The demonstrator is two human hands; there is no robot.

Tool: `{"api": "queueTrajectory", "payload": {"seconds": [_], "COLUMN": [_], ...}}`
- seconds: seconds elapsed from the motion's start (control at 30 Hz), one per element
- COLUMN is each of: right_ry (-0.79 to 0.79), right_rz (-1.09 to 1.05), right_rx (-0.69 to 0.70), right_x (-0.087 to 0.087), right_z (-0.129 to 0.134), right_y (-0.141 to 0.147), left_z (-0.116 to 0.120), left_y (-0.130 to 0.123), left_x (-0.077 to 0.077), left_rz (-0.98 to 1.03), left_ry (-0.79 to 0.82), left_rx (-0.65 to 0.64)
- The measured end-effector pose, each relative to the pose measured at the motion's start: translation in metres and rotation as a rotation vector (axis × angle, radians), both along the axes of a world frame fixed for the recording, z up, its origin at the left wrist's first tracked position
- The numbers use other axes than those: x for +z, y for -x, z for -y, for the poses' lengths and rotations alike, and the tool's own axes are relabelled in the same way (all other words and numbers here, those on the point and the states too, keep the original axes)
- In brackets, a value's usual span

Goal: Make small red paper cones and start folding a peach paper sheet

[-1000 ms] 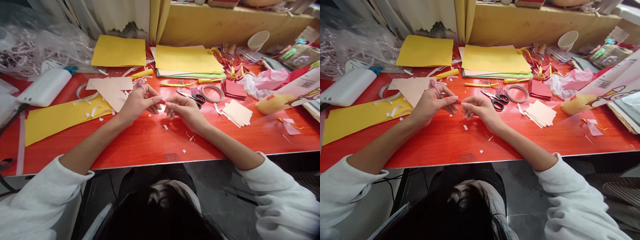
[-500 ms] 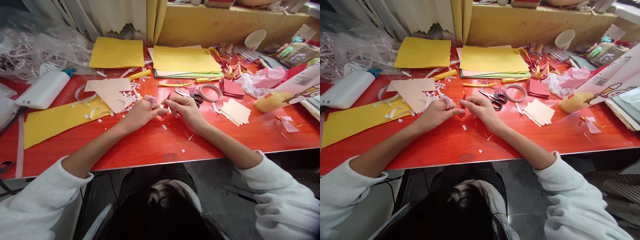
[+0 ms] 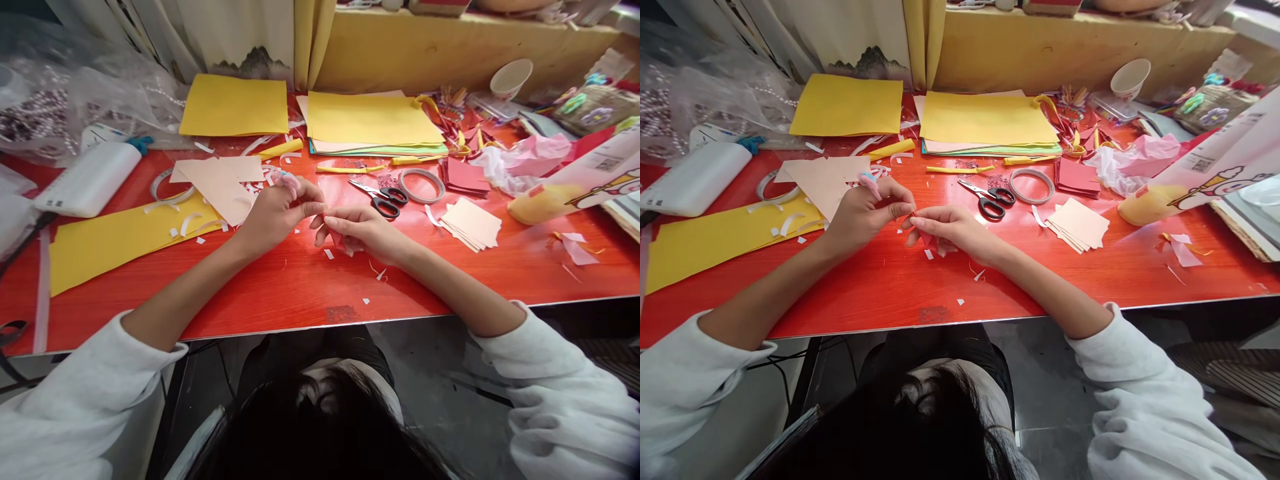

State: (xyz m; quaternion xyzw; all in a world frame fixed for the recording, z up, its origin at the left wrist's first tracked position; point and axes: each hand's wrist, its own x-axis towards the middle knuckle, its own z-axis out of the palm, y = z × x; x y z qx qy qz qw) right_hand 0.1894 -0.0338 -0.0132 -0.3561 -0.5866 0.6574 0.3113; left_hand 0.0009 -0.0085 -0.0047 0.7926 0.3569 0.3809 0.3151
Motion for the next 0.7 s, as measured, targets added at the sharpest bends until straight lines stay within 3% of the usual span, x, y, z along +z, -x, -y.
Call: {"api": "queueTrajectory", "payload": {"seconds": [0.3,0.5,0.7], "right_ry": [-0.176,-0.137,-0.085], "right_rz": [0.149,0.151,0.109], "right_rx": [-0.095,-0.148,-0.165], "right_x": [-0.003,-0.004,-0.004], "right_z": [0.001,0.001,0.001], "right_y": [0.005,0.003,0.004], "left_z": [0.002,-0.002,-0.004], "left_y": [-0.004,0.003,0.007], "left_x": [-0.01,-0.001,-0.001], "left_rz": [-0.122,-0.168,-0.226], "left_ry": [-0.148,-0.091,-0.172], "left_rx": [0.052,0.006,-0.027]}}
